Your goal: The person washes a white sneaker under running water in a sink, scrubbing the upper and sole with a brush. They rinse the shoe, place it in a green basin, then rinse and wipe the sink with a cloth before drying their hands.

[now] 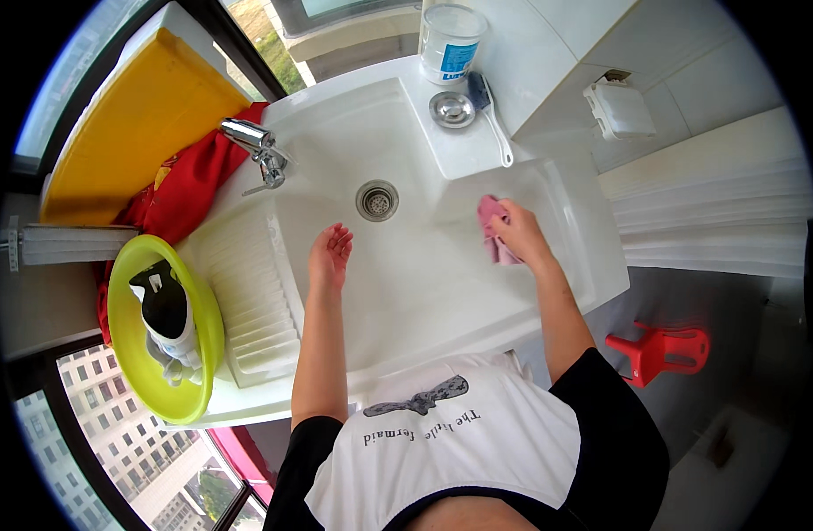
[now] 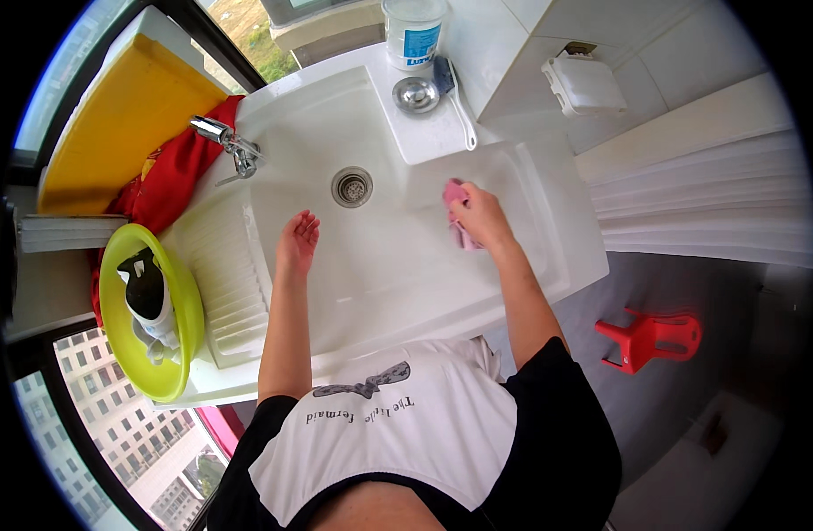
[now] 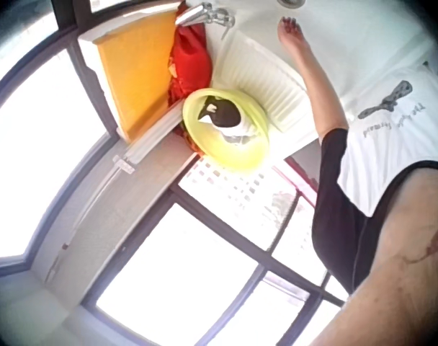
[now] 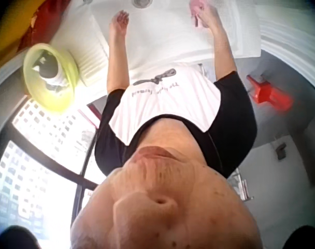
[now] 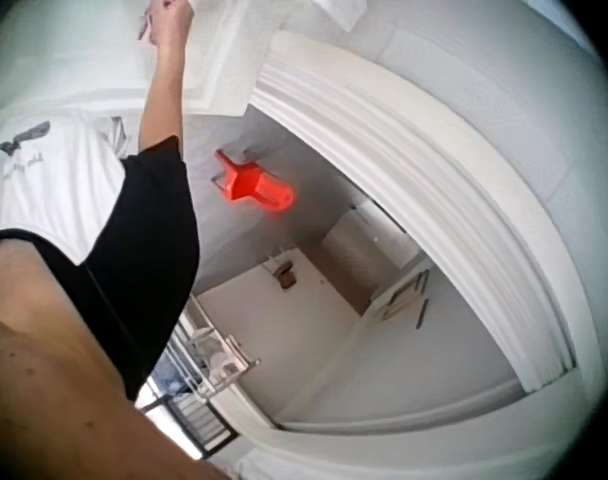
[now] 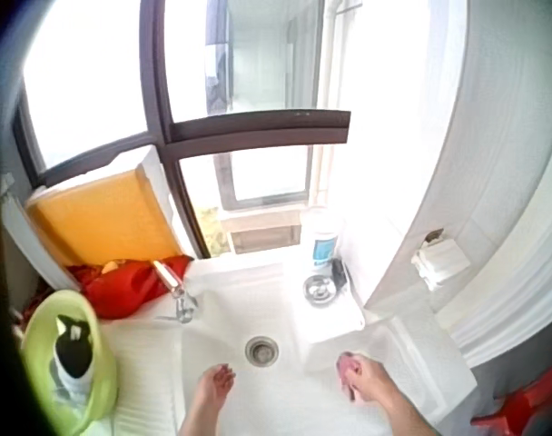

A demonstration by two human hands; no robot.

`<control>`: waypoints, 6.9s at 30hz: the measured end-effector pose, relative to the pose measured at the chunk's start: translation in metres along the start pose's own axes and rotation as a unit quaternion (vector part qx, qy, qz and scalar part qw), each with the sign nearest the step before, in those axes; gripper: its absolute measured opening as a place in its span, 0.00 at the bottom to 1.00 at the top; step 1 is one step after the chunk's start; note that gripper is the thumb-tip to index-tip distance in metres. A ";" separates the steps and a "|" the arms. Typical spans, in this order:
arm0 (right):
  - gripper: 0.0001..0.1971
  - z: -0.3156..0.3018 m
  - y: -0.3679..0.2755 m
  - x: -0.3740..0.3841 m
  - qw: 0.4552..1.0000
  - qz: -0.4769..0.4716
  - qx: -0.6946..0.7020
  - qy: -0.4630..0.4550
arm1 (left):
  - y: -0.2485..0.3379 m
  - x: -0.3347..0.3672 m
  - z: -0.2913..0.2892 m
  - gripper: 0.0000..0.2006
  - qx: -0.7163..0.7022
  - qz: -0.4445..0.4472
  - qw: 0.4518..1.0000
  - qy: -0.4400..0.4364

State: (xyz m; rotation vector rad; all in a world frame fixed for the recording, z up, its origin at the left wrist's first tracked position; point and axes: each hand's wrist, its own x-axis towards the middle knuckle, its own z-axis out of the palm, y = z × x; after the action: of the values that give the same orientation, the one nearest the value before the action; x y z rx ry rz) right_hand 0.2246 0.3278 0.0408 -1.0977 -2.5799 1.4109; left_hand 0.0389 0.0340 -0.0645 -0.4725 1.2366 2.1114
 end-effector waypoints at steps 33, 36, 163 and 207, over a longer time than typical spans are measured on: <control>0.14 0.254 -0.168 0.124 0.965 -0.238 0.074 -0.079 | 0.064 -0.018 -0.062 0.21 0.656 0.435 0.604 0.123; 0.14 0.278 -0.180 0.090 0.933 -0.324 0.104 -0.114 | 0.066 -0.025 -0.075 0.17 0.599 0.440 0.657 0.129; 0.26 0.251 -0.144 0.131 0.950 -0.184 0.250 0.005 | 0.056 0.005 -0.024 0.12 0.547 0.355 0.751 0.105; 0.14 0.292 -0.017 0.227 0.972 -0.166 -0.102 0.128 | 0.075 0.041 -0.025 0.18 0.769 0.444 0.460 -0.004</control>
State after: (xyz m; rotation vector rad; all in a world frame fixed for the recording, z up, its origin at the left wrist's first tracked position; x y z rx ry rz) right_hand -0.0488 0.2369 -0.1911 -0.7535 -2.6001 0.8881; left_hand -0.0431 -0.0006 -0.0531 1.2318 3.0011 0.4922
